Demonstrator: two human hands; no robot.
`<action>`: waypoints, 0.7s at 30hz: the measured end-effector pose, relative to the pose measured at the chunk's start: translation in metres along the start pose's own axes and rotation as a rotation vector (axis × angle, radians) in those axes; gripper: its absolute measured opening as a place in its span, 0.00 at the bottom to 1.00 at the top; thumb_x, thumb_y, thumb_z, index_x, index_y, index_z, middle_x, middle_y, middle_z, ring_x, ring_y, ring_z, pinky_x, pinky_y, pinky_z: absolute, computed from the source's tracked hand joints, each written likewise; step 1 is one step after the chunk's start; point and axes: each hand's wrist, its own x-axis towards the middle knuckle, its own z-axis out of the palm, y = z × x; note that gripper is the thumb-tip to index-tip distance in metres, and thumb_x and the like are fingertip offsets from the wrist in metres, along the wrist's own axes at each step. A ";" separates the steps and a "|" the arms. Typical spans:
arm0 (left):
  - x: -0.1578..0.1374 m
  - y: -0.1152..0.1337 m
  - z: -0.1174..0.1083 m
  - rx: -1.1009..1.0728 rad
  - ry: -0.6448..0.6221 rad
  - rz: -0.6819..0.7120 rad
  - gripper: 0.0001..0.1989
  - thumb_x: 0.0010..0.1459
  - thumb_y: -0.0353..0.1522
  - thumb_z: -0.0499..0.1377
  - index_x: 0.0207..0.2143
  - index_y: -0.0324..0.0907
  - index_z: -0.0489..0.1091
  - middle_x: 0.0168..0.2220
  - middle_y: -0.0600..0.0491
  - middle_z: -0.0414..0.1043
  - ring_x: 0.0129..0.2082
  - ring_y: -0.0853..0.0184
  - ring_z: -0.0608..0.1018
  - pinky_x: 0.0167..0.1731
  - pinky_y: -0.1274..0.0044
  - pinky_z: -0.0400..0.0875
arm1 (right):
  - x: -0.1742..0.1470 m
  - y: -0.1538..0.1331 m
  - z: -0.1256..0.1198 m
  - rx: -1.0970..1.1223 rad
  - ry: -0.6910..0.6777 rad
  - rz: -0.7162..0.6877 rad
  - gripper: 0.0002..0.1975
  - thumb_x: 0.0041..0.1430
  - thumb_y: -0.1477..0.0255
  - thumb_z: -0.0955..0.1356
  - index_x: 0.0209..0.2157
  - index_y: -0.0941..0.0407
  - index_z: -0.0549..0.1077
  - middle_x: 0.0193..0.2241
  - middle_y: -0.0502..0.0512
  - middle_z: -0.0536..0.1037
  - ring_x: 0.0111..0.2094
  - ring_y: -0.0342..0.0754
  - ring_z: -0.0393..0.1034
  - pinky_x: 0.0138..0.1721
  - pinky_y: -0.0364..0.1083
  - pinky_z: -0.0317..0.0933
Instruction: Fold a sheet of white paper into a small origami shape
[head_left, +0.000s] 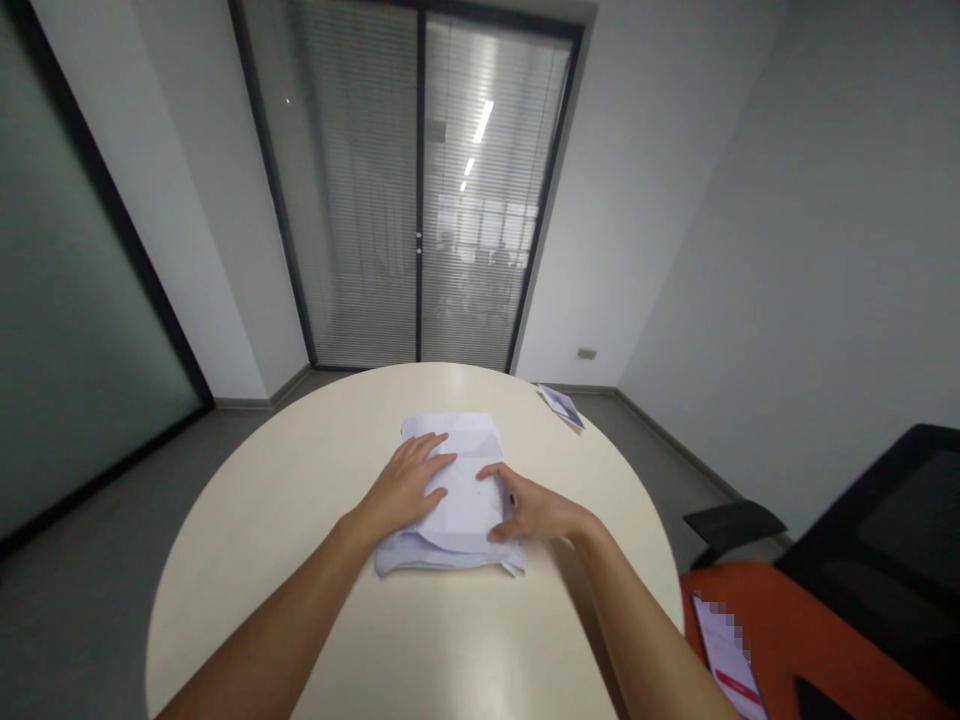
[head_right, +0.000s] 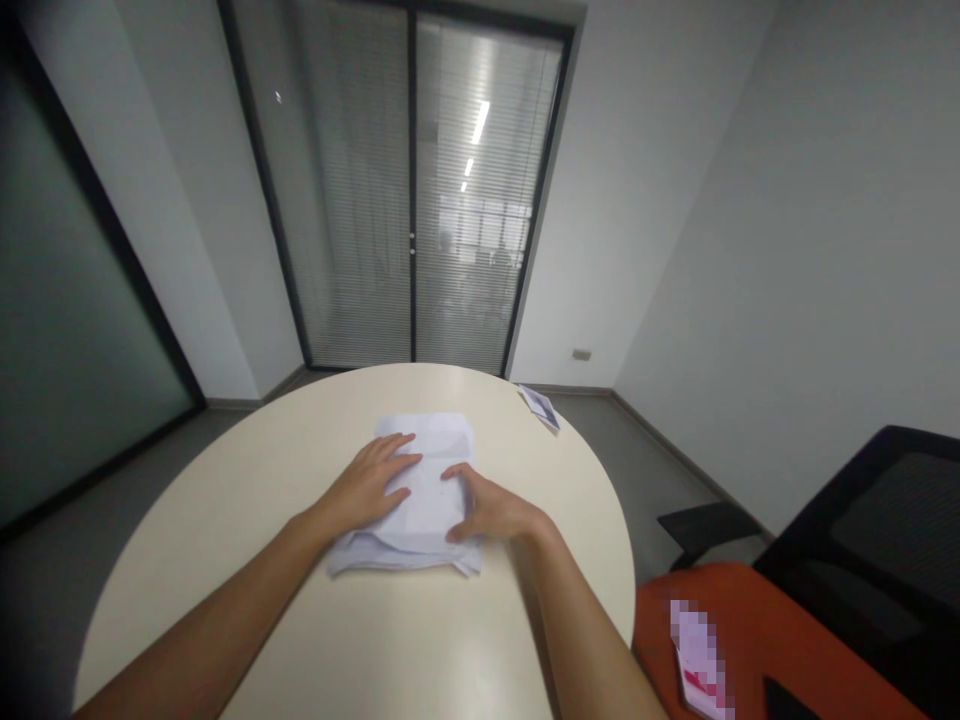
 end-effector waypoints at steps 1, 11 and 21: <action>-0.002 0.005 -0.001 -0.009 -0.062 0.026 0.30 0.57 0.36 0.63 0.63 0.47 0.65 0.70 0.48 0.53 0.69 0.53 0.57 0.67 0.60 0.50 | 0.000 0.002 0.000 0.000 0.000 -0.002 0.41 0.40 0.68 0.79 0.56 0.50 0.61 0.38 0.47 0.65 0.39 0.47 0.60 0.39 0.44 0.59; -0.008 0.013 -0.003 -0.199 -0.442 -0.059 0.51 0.44 0.53 0.68 0.68 0.50 0.57 0.72 0.43 0.45 0.71 0.39 0.44 0.64 0.45 0.39 | 0.026 0.061 -0.034 -0.041 0.691 0.082 0.11 0.54 0.65 0.71 0.39 0.52 0.75 0.38 0.55 0.76 0.37 0.52 0.71 0.42 0.51 0.65; -0.007 0.015 0.008 -0.139 -0.342 -0.034 0.36 0.51 0.52 0.64 0.59 0.47 0.69 0.67 0.42 0.58 0.69 0.42 0.54 0.66 0.48 0.40 | 0.023 0.123 -0.117 -0.738 0.796 0.576 0.26 0.65 0.66 0.64 0.63 0.53 0.67 0.61 0.71 0.67 0.56 0.64 0.68 0.52 0.58 0.61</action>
